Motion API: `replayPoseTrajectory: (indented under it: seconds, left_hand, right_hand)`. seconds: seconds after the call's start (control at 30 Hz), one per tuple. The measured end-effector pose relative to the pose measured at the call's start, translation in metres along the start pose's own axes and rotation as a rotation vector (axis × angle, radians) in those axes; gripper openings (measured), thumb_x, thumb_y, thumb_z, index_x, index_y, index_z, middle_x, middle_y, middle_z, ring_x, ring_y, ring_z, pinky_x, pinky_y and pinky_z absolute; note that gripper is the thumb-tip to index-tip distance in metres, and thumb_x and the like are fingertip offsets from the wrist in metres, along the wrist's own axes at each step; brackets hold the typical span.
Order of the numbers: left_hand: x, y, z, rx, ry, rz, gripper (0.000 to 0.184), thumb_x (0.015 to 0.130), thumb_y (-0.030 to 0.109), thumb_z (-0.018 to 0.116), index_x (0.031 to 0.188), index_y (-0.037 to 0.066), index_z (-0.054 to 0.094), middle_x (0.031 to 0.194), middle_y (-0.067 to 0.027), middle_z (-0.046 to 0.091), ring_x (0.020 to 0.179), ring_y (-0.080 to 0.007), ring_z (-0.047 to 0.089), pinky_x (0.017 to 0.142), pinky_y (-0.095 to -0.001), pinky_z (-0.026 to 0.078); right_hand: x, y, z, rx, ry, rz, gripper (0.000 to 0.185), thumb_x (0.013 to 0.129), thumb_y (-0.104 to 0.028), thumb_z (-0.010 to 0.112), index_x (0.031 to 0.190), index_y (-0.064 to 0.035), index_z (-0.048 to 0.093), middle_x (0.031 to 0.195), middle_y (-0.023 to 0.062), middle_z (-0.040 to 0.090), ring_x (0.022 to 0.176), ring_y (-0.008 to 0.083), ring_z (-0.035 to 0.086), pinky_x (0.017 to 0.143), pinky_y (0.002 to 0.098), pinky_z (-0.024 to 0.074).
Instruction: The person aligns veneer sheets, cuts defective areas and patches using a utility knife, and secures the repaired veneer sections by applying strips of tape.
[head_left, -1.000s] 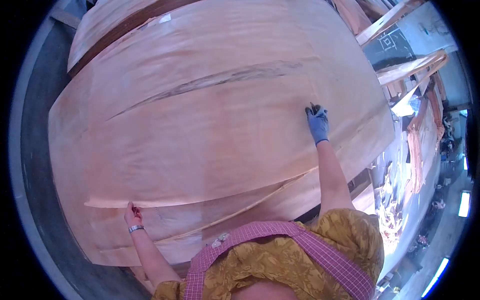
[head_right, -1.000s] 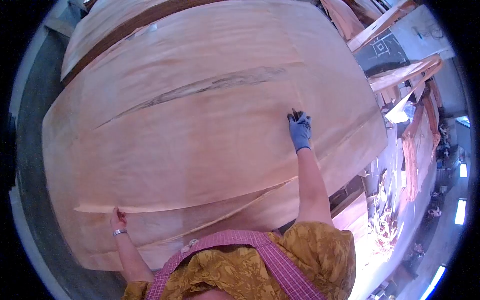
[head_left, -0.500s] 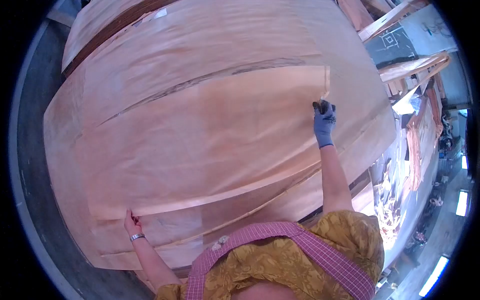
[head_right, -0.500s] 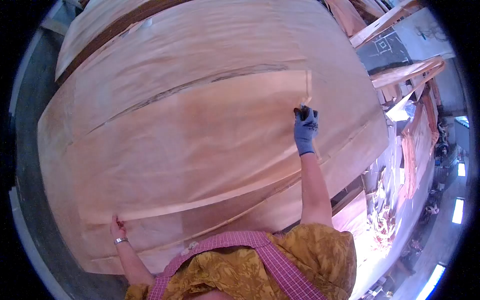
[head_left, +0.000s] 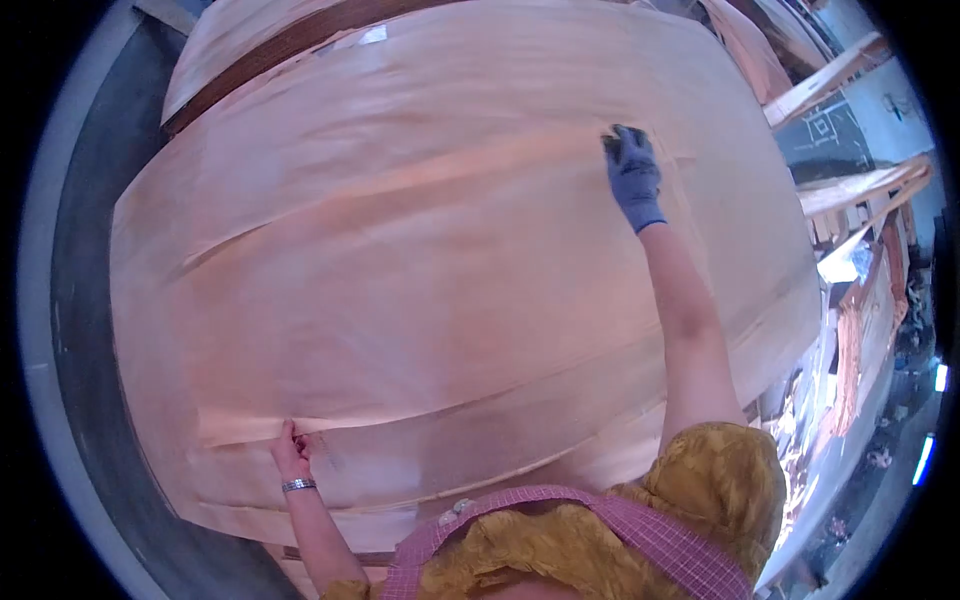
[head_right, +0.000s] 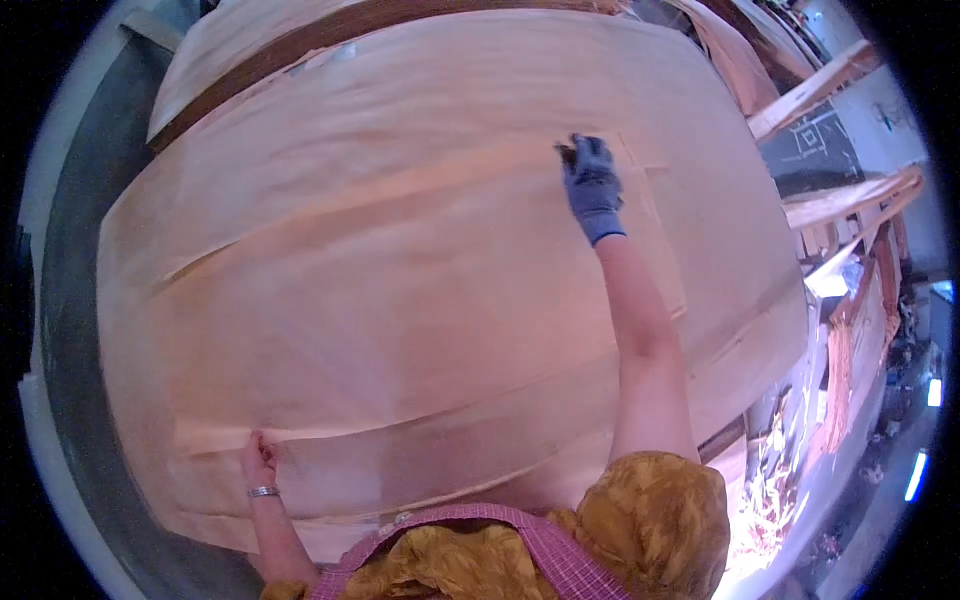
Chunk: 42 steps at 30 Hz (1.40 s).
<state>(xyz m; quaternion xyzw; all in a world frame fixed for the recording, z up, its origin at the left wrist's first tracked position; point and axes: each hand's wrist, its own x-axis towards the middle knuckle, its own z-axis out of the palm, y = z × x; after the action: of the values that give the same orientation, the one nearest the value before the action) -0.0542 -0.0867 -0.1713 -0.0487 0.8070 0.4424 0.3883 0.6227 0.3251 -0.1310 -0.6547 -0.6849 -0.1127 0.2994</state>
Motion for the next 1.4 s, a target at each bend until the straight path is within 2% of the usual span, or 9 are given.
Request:
replayPoseTrajectory:
  seconds: [0.07, 0.23, 0.33, 0.57, 0.8, 1.03, 1.13, 1.3, 1.4]
  left_hand:
    - [-0.004, 0.001, 0.002, 0.025, -0.009, 0.032, 0.02, 0.09, 0.025, 0.072, 0.084, 0.011, 0.059, 0.065, 0.0003, 0.058, 0.045, -0.0099, 0.055, 0.031, -0.0213, 0.032]
    - [-0.007, 0.0, 0.004, 0.039, 0.005, 0.062, 0.023, 0.09, 0.023, 0.07, 0.086, 0.008, 0.054, 0.064, -0.0014, 0.058, 0.045, -0.0115, 0.057, 0.031, -0.0224, 0.034]
    - [0.0, 0.0, -0.001, 0.056, -0.01, 0.044, 0.023, 0.09, 0.024, 0.071, 0.088, 0.007, 0.056, 0.066, -0.0018, 0.06, 0.045, -0.0113, 0.057, 0.031, -0.0222, 0.034]
    - [0.013, -0.013, -0.01, 0.026, -0.021, 0.028, 0.021, 0.089, 0.025, 0.072, 0.089, 0.008, 0.06, 0.067, -0.0021, 0.062, 0.042, -0.0112, 0.056, 0.03, -0.0223, 0.036]
    - [0.008, -0.011, -0.008, 0.063, -0.01, 0.04, 0.021, 0.091, 0.026, 0.071, 0.093, 0.008, 0.06, 0.067, -0.0017, 0.061, 0.043, -0.0101, 0.056, 0.031, -0.0219, 0.037]
    - [0.008, -0.013, -0.009, 0.022, 0.0, 0.053, 0.022, 0.091, 0.026, 0.07, 0.092, 0.009, 0.057, 0.07, -0.0018, 0.06, 0.043, -0.0119, 0.056, 0.031, -0.0236, 0.037]
    - [0.011, -0.017, -0.011, 0.007, -0.017, 0.084, 0.024, 0.091, 0.026, 0.071, 0.091, 0.008, 0.056, 0.069, -0.003, 0.061, 0.043, -0.0122, 0.057, 0.031, -0.0236, 0.037]
    - [-0.012, 0.005, 0.005, -0.013, -0.01, 0.083, 0.028, 0.09, 0.029, 0.072, 0.091, 0.007, 0.054, 0.065, -0.0035, 0.059, 0.043, -0.0128, 0.058, 0.031, -0.0227, 0.037]
    - [-0.003, 0.0, 0.0, -0.054, -0.008, 0.051, 0.027, 0.091, 0.03, 0.071, 0.09, 0.007, 0.056, 0.062, -0.0025, 0.059, 0.043, -0.0129, 0.058, 0.032, -0.0214, 0.037]
  right_hand:
    - [0.025, -0.051, 0.027, -0.053, -0.13, -0.094, 0.042, 0.087, -0.014, 0.065, 0.128, -0.0127, 0.058, 0.128, 0.0127, 0.059, 0.117, 0.0359, 0.054, 0.092, 0.0459, 0.0507]
    - [0.079, -0.129, 0.11, -0.288, -0.352, -0.229, 0.044, 0.099, -0.044, 0.05, 0.138, -0.0229, 0.049, 0.152, 0.0064, 0.04, 0.133, 0.0292, 0.044, 0.09, 0.0508, 0.0535]
    - [0.102, -0.142, 0.115, -0.242, -0.689, -0.21, 0.043, 0.092, -0.046, 0.06, 0.127, -0.0213, 0.058, 0.14, 0.0077, 0.05, 0.124, 0.0302, 0.051, 0.087, 0.0514, 0.0545]
    - [0.129, -0.125, 0.151, -0.069, -0.588, -0.221, 0.034, 0.084, -0.044, 0.068, 0.106, -0.0173, 0.071, 0.11, 0.013, 0.066, 0.106, 0.0332, 0.062, 0.092, 0.045, 0.0508]
    - [0.194, -0.131, 0.163, -0.027, -0.349, -0.298, 0.03, 0.087, -0.04, 0.066, 0.102, -0.0144, 0.067, 0.104, 0.0144, 0.066, 0.097, 0.0368, 0.063, 0.084, 0.0477, 0.0502]
    - [0.235, -0.173, 0.152, -0.009, -0.001, -0.086, 0.025, 0.098, -0.033, 0.055, 0.114, -0.0157, 0.061, 0.117, 0.0134, 0.061, 0.101, 0.0362, 0.063, 0.081, 0.0478, 0.0533]
    - [0.188, -0.193, 0.149, -0.064, 0.286, -0.418, 0.024, 0.097, -0.031, 0.056, 0.117, -0.0185, 0.061, 0.114, 0.0112, 0.061, 0.1, 0.0338, 0.063, 0.072, 0.051, 0.0559]
    - [0.064, -0.217, 0.113, 0.155, -0.171, -0.661, 0.032, 0.092, -0.028, 0.064, 0.12, -0.0131, 0.061, 0.112, 0.0139, 0.061, 0.103, 0.0346, 0.06, 0.079, 0.0455, 0.0549]
    - [-0.029, -0.223, 0.059, 0.312, -0.479, -0.548, 0.04, 0.088, -0.032, 0.07, 0.119, -0.0086, 0.062, 0.115, 0.0167, 0.061, 0.103, 0.0345, 0.059, 0.083, 0.0443, 0.0531]
